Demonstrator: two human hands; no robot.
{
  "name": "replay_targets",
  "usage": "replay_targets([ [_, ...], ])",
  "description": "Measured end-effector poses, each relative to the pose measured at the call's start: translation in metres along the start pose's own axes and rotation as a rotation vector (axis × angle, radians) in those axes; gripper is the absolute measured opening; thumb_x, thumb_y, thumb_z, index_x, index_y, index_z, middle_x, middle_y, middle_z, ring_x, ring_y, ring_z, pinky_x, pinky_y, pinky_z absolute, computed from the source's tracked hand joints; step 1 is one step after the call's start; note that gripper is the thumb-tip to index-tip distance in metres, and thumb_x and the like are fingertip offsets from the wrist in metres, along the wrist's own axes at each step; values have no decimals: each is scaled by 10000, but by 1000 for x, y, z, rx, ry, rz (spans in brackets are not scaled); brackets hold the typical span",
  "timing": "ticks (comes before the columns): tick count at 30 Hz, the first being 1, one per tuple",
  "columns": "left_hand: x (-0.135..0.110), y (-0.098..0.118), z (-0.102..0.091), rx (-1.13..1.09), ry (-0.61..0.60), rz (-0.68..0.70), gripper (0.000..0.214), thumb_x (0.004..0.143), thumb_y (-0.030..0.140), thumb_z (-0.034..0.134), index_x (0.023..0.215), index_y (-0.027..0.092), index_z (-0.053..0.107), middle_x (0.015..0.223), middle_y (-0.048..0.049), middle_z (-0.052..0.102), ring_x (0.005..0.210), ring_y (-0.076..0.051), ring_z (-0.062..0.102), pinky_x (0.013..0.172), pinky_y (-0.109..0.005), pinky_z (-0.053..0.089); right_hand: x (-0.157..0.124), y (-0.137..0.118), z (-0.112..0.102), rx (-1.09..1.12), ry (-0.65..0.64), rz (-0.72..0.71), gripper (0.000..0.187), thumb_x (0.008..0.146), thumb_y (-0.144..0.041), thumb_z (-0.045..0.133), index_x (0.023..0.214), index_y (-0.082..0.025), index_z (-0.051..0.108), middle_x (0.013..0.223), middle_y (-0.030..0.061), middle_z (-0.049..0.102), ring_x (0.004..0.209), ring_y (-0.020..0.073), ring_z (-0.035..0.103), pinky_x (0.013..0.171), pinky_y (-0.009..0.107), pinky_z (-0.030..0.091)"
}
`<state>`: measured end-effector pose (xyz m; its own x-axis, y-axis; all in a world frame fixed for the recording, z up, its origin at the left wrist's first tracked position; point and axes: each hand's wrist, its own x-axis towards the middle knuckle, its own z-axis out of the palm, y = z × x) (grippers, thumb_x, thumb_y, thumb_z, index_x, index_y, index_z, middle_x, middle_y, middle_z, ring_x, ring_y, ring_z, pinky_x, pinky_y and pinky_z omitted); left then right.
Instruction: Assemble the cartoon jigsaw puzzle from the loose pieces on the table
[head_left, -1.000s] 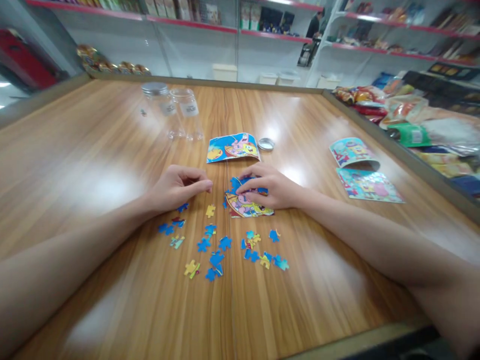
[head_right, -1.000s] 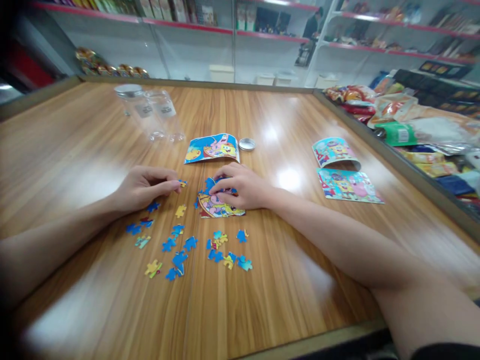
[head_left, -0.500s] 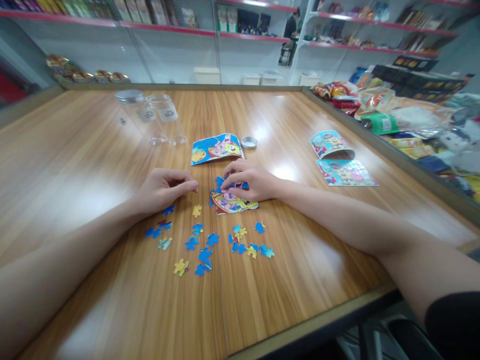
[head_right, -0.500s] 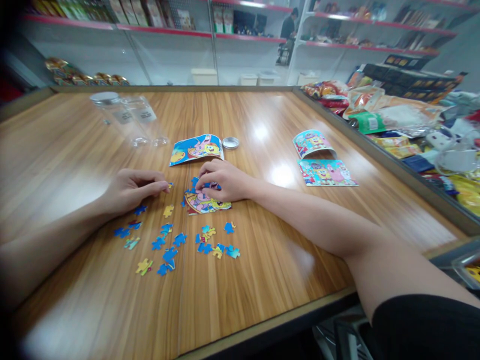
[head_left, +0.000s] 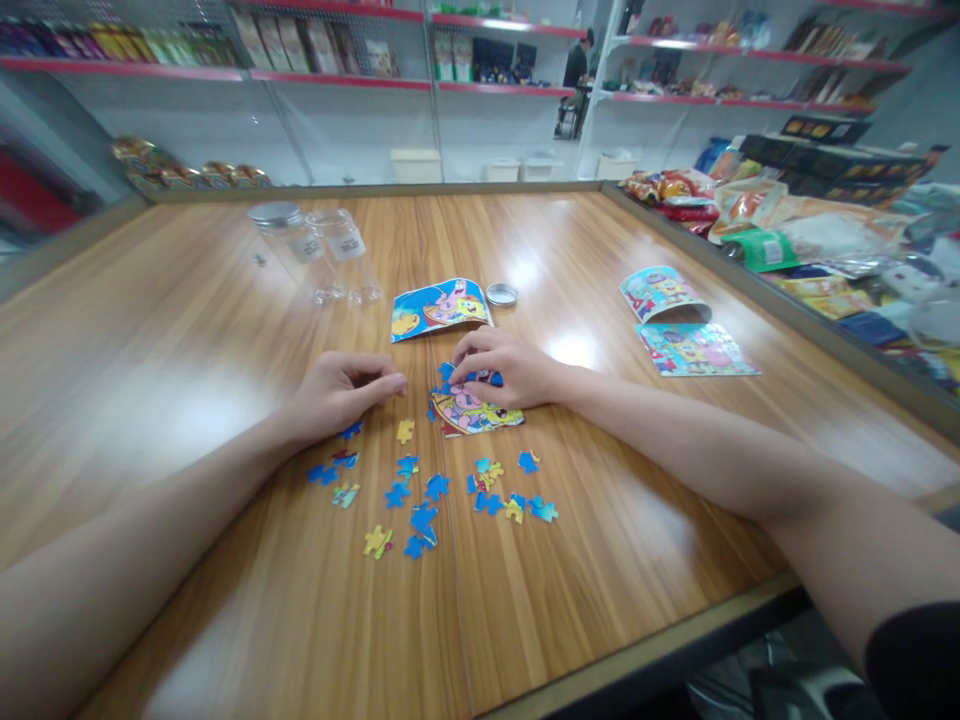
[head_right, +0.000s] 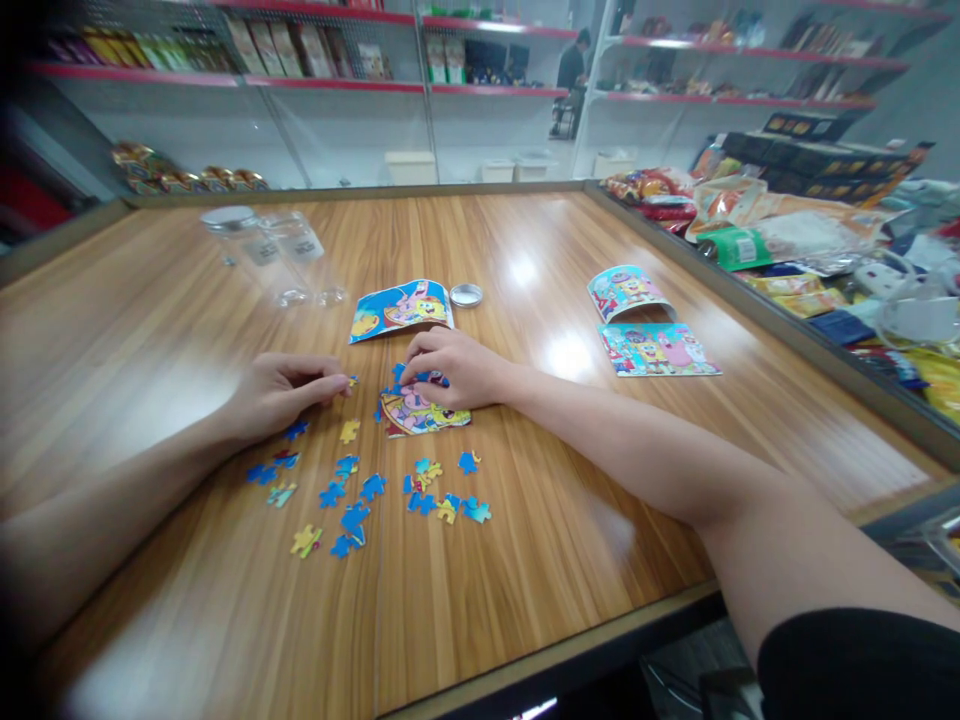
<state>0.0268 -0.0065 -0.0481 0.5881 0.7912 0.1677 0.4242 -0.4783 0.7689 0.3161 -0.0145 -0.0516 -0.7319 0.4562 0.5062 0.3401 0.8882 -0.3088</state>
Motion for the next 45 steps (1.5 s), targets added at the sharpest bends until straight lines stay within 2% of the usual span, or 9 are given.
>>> replay_targets([
  [8, -3, 11, 0, 18, -50, 54, 313, 926, 373, 600, 720, 142, 642, 618, 20, 524, 573, -98, 449, 510, -198, 345, -6, -5, -6, -15, -29, 54, 198, 900, -184, 609, 1062, -189, 723, 1086, 109, 653, 1000, 234, 592, 899, 430, 489],
  [20, 1, 12, 2, 85, -131, 151, 335, 952, 287, 545, 646, 157, 503, 602, 33, 438, 561, -95, 406, 531, -230, 317, -8, -4, -12, 24, -66, 106, 201, 919, -202, 614, 1090, -210, 718, 1119, 100, 657, 1036, 229, 600, 925, 434, 493],
  [23, 2, 16, 1, 59, -125, 151, 308, 951, 277, 537, 671, 151, 551, 613, 21, 490, 566, -97, 441, 535, -229, 338, -7, -4, -13, 32, -85, 112, 201, 919, -214, 616, 1096, -220, 712, 1141, 96, 655, 1058, 240, 601, 928, 446, 508],
  [27, 3, 21, 1, 18, -116, 172, 284, 928, 278, 548, 684, 144, 604, 618, 4, 539, 547, -95, 450, 518, -232, 346, -12, -2, -13, 33, -73, 117, 237, 906, -205, 626, 1113, -287, 707, 1187, 84, 648, 1101, 269, 605, 940, 475, 523],
  [32, 6, 15, 3, -10, -102, 200, 275, 904, 285, 575, 668, 147, 606, 615, -1, 556, 553, -91, 460, 530, -223, 372, -17, 13, -9, -11, -53, 89, 273, 878, -264, 656, 1132, -349, 711, 1235, 77, 635, 1126, 313, 618, 908, 494, 554],
  [37, 5, 19, 4, -16, -96, 222, 280, 905, 253, 569, 650, 142, 600, 584, 13, 522, 529, -87, 429, 505, -229, 337, -11, 3, -14, 26, -51, 107, 250, 882, -206, 644, 1094, -310, 725, 1186, 85, 652, 1098, 295, 627, 925, 498, 540],
  [39, 4, 19, 4, 16, -101, 187, 276, 908, 256, 565, 662, 138, 609, 597, 11, 535, 534, -89, 448, 509, -228, 336, -9, -1, -14, 37, -65, 121, 236, 893, -191, 633, 1088, -289, 723, 1177, 85, 653, 1097, 275, 617, 937, 486, 528],
  [45, 2, 17, 3, 69, -171, 159, 278, 948, 270, 537, 708, 149, 606, 651, 2, 576, 585, -101, 504, 560, -221, 378, -7, -5, -14, 38, -82, 142, 180, 906, -205, 638, 1065, -233, 716, 1148, 94, 658, 1069, 236, 603, 942, 439, 506],
])
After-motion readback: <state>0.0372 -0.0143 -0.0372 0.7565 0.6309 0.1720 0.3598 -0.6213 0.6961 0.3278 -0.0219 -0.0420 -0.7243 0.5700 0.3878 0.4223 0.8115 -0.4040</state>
